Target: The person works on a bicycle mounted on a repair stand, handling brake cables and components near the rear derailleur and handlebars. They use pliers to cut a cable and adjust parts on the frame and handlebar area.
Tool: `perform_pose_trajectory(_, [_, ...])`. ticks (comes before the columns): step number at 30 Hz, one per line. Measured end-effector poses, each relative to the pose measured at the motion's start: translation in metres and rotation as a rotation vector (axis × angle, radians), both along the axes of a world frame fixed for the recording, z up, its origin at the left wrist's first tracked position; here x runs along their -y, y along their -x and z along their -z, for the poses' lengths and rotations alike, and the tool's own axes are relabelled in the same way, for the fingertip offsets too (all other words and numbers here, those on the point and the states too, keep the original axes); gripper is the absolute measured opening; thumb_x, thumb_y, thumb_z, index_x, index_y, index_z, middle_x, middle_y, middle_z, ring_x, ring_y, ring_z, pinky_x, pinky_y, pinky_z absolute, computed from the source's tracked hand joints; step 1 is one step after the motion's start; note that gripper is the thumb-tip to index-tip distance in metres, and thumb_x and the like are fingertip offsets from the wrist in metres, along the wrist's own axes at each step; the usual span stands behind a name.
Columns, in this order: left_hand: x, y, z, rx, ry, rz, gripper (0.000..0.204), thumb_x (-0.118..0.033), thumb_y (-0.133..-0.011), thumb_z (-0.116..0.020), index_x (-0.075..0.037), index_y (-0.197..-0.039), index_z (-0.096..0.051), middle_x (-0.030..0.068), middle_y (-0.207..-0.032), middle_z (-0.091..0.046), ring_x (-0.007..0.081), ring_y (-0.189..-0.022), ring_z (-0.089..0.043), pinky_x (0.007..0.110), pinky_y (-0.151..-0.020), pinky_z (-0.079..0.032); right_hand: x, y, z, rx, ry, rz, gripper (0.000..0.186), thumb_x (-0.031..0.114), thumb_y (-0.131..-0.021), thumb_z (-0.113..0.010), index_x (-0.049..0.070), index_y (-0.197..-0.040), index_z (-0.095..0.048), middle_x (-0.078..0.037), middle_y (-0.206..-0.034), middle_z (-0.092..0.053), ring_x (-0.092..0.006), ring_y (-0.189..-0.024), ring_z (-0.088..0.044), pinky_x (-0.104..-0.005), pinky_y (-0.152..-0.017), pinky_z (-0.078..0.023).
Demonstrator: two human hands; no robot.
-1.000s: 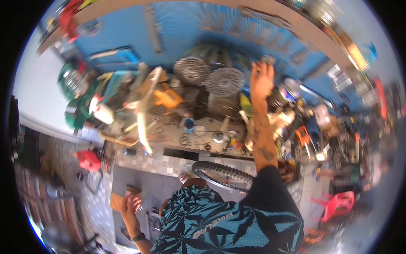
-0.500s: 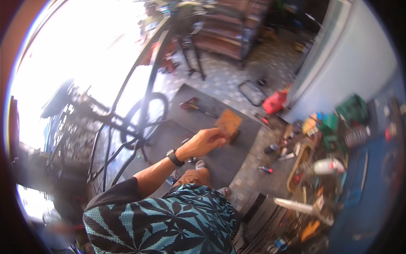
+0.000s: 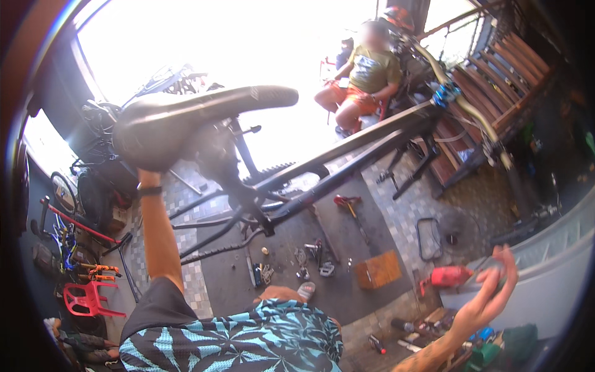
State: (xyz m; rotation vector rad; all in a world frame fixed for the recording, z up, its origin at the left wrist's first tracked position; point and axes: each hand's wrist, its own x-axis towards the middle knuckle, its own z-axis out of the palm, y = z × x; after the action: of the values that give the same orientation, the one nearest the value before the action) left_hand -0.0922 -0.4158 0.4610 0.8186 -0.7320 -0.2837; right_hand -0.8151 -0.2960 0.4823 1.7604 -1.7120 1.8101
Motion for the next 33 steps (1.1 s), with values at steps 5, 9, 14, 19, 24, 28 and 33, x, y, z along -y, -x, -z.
perform_pose_trajectory(5, [0.158, -0.03, 0.005, 0.06, -0.268, 0.303, 0.049, -0.032, -0.107, -0.057, -0.001, -0.144, -0.047, 0.0165, -0.138, -0.055, 0.0269, -0.127, -0.054, 0.04, -0.11, -0.042, 0.176, -0.045, -0.108, -0.802, 0.308, 0.044, 0.039, -0.01, -0.096, -0.054, 0.005, -0.129, -0.069, -0.014, -0.123, -0.069, -0.0348, -0.116, -0.068, -0.0437, -0.097, -0.053])
perform_pose_trajectory(9, [0.231, -0.008, 0.007, -0.144, -0.139, 0.479, 0.075, -0.05, -0.109, -0.058, 0.001, -0.158, -0.034, 0.0219, -0.154, -0.045, 0.031, -0.143, -0.046, 0.045, -0.124, -0.033, 0.303, -0.018, -0.129, -0.899, -0.019, 0.269, 0.032, 0.016, -0.098, -0.069, 0.009, -0.13, -0.067, -0.021, -0.129, -0.067, -0.0425, -0.115, -0.067, -0.0502, -0.093, -0.054])
perform_pose_trajectory(14, [0.254, -0.024, -0.015, 0.684, -0.261, -0.171, 0.043, -0.038, -0.107, -0.059, 0.003, -0.12, -0.061, 0.011, -0.094, -0.076, 0.0191, -0.102, -0.073, 0.032, -0.097, -0.054, 0.375, 0.031, -0.092, -0.948, -0.427, 0.227, 0.055, 0.038, -0.088, -0.082, 0.01, -0.132, -0.067, -0.024, -0.126, -0.069, -0.0434, -0.113, -0.068, -0.0512, -0.094, -0.054])
perform_pose_trajectory(19, [0.298, 0.011, -0.063, 1.601, -0.697, -0.232, 0.042, -0.04, -0.107, -0.055, 0.0, -0.115, -0.067, 0.0148, -0.094, -0.077, 0.0275, -0.094, -0.074, 0.038, -0.088, -0.056, 0.39, 0.049, -0.077, -0.896, -0.413, 0.16, 0.05, 0.034, -0.086, -0.083, 0.008, -0.127, -0.071, -0.022, -0.114, -0.074, -0.0426, -0.11, -0.069, -0.0504, -0.092, -0.054])
perform_pose_trajectory(24, [0.316, 0.05, -0.061, 1.713, -1.226, 0.209, 0.051, -0.046, -0.109, -0.047, -0.002, -0.129, -0.065, 0.0255, -0.125, -0.07, 0.0393, -0.119, -0.066, 0.046, -0.103, -0.05, 0.396, 0.048, -0.078, -0.869, -0.428, 0.157, 0.047, 0.033, -0.085, -0.083, 0.004, -0.121, -0.075, -0.023, -0.116, -0.074, -0.0426, -0.109, -0.069, -0.0506, -0.092, -0.054])
perform_pose_trajectory(28, [0.331, 0.045, -0.059, 1.94, -1.268, 0.378, 0.053, -0.048, -0.109, -0.049, -0.004, -0.134, -0.065, 0.0193, -0.124, -0.072, 0.037, -0.121, -0.066, 0.044, -0.108, -0.05, 0.397, 0.035, -0.049, -0.794, -0.503, 0.069, 0.048, 0.041, -0.088, -0.08, 0.007, -0.121, -0.076, -0.019, -0.114, -0.076, -0.0394, -0.111, -0.071, -0.0488, -0.092, -0.055])
perform_pose_trajectory(33, [0.337, 0.048, -0.074, 1.785, -1.203, 0.382, 0.053, -0.047, -0.109, -0.049, -0.003, -0.135, -0.064, 0.0194, -0.123, -0.072, 0.0366, -0.12, -0.067, 0.044, -0.107, -0.051, 0.394, 0.021, 0.039, -0.77, -0.776, 0.106, 0.053, 0.053, -0.087, -0.078, 0.016, -0.125, -0.076, -0.019, -0.107, -0.078, -0.0393, -0.105, -0.074, -0.0508, -0.09, -0.057])
